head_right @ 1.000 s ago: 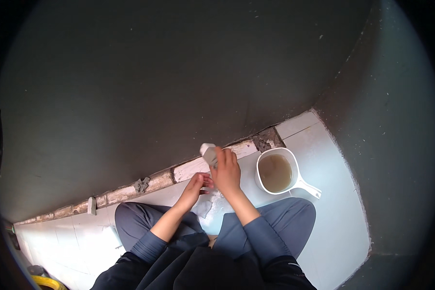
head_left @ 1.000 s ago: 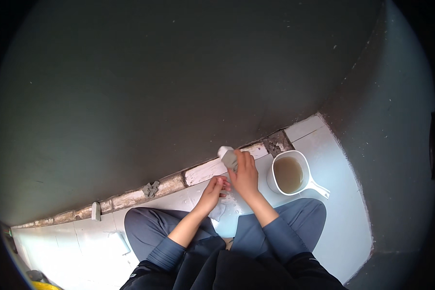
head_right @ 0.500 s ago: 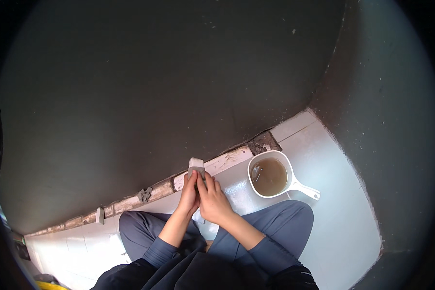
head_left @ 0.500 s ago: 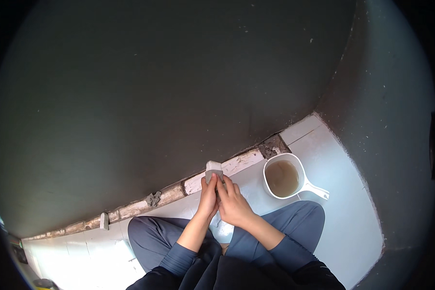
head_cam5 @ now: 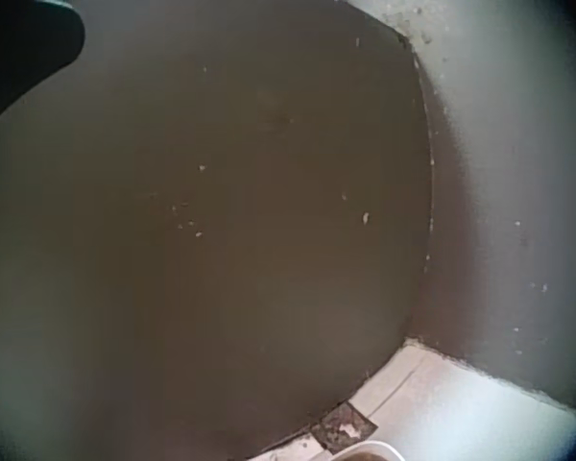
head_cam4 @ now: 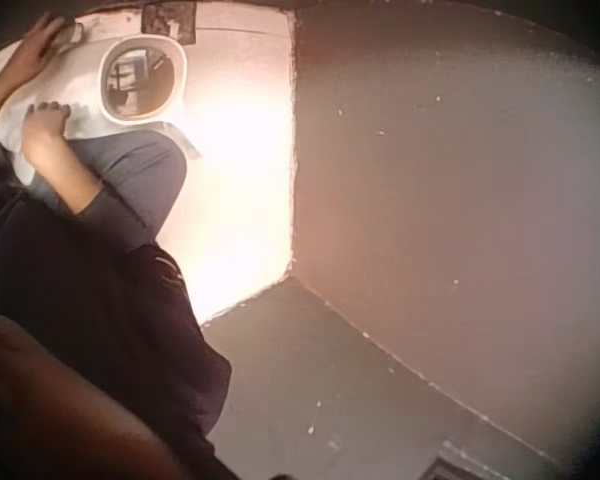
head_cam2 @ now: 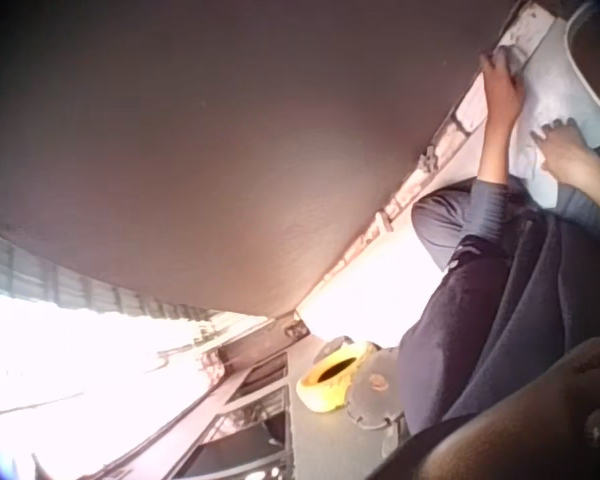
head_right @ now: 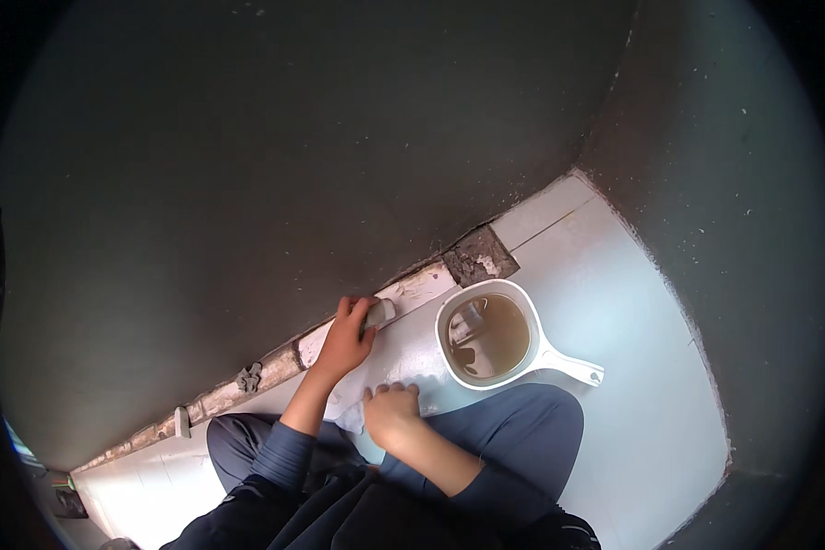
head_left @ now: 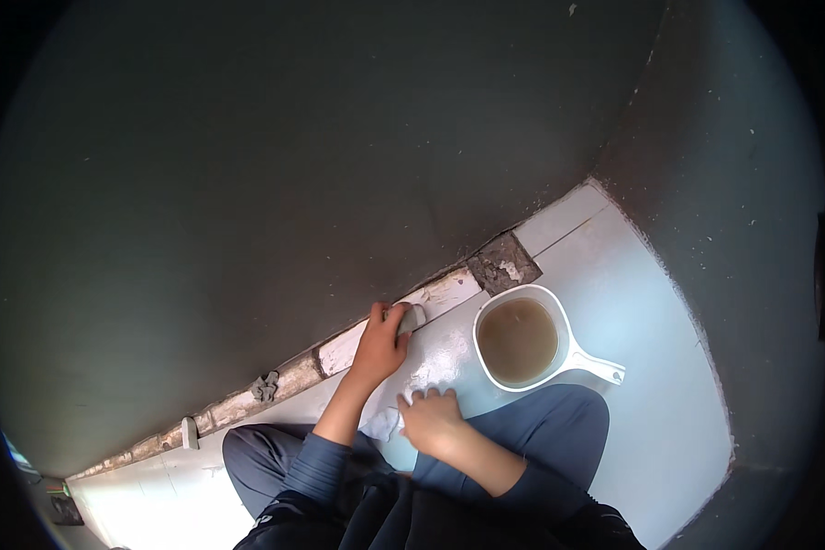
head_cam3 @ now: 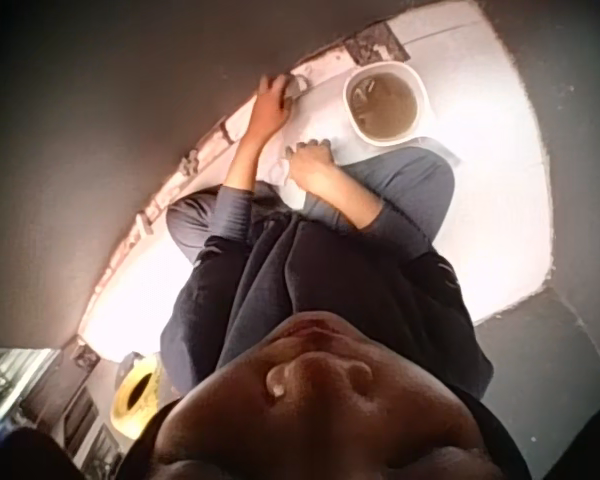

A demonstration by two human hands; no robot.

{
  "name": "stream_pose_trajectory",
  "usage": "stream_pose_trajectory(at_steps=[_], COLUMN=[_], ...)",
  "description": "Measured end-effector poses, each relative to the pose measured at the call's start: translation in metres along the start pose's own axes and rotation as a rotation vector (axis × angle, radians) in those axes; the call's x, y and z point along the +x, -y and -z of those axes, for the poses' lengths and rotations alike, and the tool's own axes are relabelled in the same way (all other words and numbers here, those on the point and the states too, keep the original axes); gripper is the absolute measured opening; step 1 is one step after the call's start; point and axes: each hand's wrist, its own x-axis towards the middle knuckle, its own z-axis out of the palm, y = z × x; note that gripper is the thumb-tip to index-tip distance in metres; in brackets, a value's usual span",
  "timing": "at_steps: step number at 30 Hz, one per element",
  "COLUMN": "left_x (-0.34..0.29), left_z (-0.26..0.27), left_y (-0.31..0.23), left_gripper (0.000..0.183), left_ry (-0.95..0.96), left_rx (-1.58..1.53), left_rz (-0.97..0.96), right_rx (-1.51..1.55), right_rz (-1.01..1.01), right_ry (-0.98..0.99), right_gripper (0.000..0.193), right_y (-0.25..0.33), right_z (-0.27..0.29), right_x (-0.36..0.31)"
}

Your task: The person applies a white substance to a gap between floor tiles using a small block, then wipes the area with a wet cloth rinsed in a bucket of water.

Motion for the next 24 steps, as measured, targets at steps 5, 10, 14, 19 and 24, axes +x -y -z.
stream_pose_trajectory(at_steps=[5,10,14,19,24], left_x=[0.027,0.047,0.060,0.083,0.091], left_z=[-0.018,-0.043,-0.059,-0.070,-0.072], left_y=[0.004,-0.001,0.000,0.000,0.001], left_gripper=[0.040,0.038,0.037,0.034,0.033], left_ry=[0.073,0.079,0.154,0.158,0.161], left_rx=[0.327,0.382,0.487,0.443,0.382], left_rz=[-0.110,-0.151,-0.168,-0.263,-0.251], right_rx=[0.115,0.141,0.110,0.132,0.140], right_rz=[0.180,0.150,0.130,0.156,0.164], right_ry=[0.046,0.038,0.041,0.005,0.066], right_gripper=[0.055,0.052,0.048,0.046,0.046], right_y=[0.016,0.013,0.015,0.018,0.019], right_z=[-0.002,-0.012,-0.013,-0.018,-0.016], right_x=[-0.001,0.006,0.007,0.006,0.009])
